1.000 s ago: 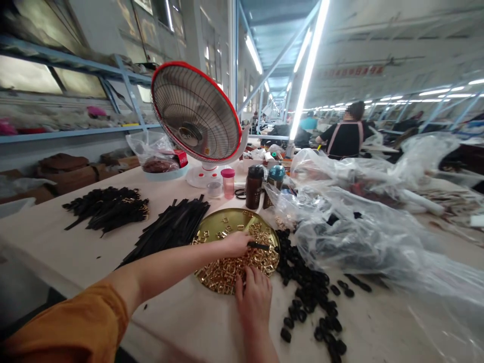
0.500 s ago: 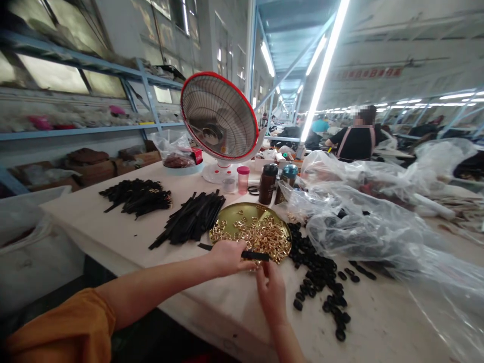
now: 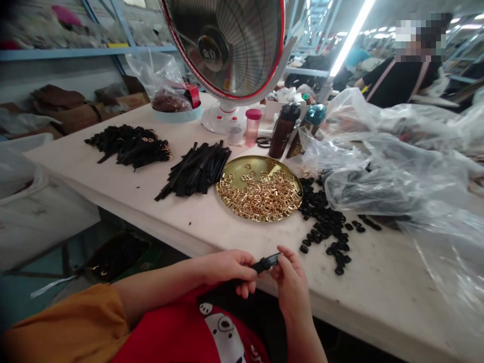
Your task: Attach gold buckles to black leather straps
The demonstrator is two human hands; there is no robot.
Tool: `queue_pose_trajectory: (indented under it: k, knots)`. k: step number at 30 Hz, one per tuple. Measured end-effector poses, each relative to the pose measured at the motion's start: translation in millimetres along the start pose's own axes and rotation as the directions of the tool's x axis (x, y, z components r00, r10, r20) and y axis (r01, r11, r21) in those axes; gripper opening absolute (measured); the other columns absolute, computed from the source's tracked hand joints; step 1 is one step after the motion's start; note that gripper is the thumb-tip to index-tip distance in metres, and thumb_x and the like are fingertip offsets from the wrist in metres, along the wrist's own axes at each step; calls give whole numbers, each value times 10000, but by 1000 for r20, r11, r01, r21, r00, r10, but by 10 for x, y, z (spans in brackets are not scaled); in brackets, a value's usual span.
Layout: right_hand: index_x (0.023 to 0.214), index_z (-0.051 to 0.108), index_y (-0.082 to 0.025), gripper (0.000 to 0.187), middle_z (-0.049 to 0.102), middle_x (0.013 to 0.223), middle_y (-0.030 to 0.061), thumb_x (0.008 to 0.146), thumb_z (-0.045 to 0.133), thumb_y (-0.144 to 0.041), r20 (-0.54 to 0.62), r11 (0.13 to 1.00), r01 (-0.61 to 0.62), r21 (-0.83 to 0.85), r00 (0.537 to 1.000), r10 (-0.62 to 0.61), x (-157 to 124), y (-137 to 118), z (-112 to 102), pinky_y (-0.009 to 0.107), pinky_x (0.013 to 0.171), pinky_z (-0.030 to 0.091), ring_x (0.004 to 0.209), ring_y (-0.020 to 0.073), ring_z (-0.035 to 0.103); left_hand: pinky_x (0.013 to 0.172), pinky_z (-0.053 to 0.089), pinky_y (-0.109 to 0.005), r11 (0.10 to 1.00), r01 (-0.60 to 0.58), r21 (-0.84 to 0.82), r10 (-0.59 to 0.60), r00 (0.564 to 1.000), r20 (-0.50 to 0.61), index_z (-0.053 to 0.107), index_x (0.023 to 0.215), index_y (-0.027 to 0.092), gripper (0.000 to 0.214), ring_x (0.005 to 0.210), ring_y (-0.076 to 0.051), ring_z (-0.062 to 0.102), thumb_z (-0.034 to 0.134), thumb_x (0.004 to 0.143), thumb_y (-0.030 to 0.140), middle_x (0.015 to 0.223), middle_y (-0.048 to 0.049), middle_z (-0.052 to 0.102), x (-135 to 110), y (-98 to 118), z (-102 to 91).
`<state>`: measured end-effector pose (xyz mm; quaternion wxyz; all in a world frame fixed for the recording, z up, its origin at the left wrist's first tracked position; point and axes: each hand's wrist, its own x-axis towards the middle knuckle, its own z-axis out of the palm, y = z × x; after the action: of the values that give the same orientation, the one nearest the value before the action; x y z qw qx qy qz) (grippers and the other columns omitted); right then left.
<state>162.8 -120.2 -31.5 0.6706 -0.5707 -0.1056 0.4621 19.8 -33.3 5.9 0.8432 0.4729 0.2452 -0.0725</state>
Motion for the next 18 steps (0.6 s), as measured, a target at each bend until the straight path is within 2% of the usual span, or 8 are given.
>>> queue_pose_trajectory:
  k: [4, 7, 8, 10, 11, 13, 15, 18]
  knots:
    - [1011, 526, -185, 348, 418, 493, -91, 708, 626, -324, -10, 999, 27, -40, 1000, -28, -73, 18, 16, 190, 432, 326, 442, 73, 366, 508, 401, -178, 1000, 10, 29, -9, 999, -38, 484, 825, 142, 98, 483, -53, 516, 483, 750, 203, 636, 25, 563, -14, -24, 2]
    - [1000, 527, -179, 335, 398, 492, -86, 760, 568, -409, 50, 989, 70, -127, 997, -64, -136, 44, 59, 196, 432, 303, 445, 77, 348, 525, 410, -204, 961, 15, 274, 17, 994, -112, 504, 893, 150, 159, 514, -76, 508, 407, 783, 212, 665, 18, 559, -35, -33, -26]
    - [950, 536, -175, 324, 391, 496, -85, 761, 559, -437, 81, 983, 69, -170, 995, -56, -149, 58, 80, 198, 430, 295, 441, 75, 339, 551, 419, -221, 904, -5, 427, 79, 984, -157, 527, 891, 149, 196, 557, -93, 518, 373, 803, 234, 696, 0, 568, -42, -36, -38]
    - [883, 526, -186, 327, 405, 523, -81, 732, 577, -472, 142, 975, 63, -211, 989, -33, -141, 92, 123, 205, 424, 285, 435, 72, 332, 712, 420, -266, 678, -48, 733, 303, 927, -220, 579, 915, 164, 257, 760, -143, 540, 355, 815, 243, 831, -43, 592, -45, -39, -69]
    - [846, 515, -194, 323, 414, 533, -79, 717, 587, -481, 142, 972, 71, -224, 989, -40, -121, 107, 141, 208, 424, 284, 436, 73, 336, 764, 405, -293, 581, -34, 813, 376, 897, -231, 588, 959, 176, 285, 828, -169, 533, 353, 822, 259, 877, -58, 588, -41, -40, -87]
    - [807, 505, -200, 291, 415, 536, -76, 724, 578, -469, 113, 962, 84, -259, 992, -57, -71, 122, 164, 214, 444, 298, 451, 81, 352, 790, 391, -315, 519, -41, 854, 427, 878, -217, 589, 999, 193, 311, 865, -191, 526, 360, 834, 324, 907, -67, 581, -26, -36, -123]
    - [830, 514, -200, 282, 425, 543, -71, 727, 574, -455, 118, 954, 103, -282, 990, -72, -44, 112, 175, 223, 473, 320, 474, 92, 381, 760, 405, -299, 584, -91, 807, 404, 895, -192, 585, 997, 190, 325, 853, -187, 537, 366, 835, 368, 924, -65, 581, -18, -28, -151]
    - [839, 520, -203, 259, 447, 574, -63, 723, 584, -426, 185, 947, 139, -290, 979, -87, -70, 76, 188, 228, 505, 337, 511, 101, 412, 559, 411, -242, 802, -52, 594, 188, 967, -169, 489, 1131, 170, 390, 607, -135, 542, 349, 827, 370, 775, -33, 582, -24, -29, -174]
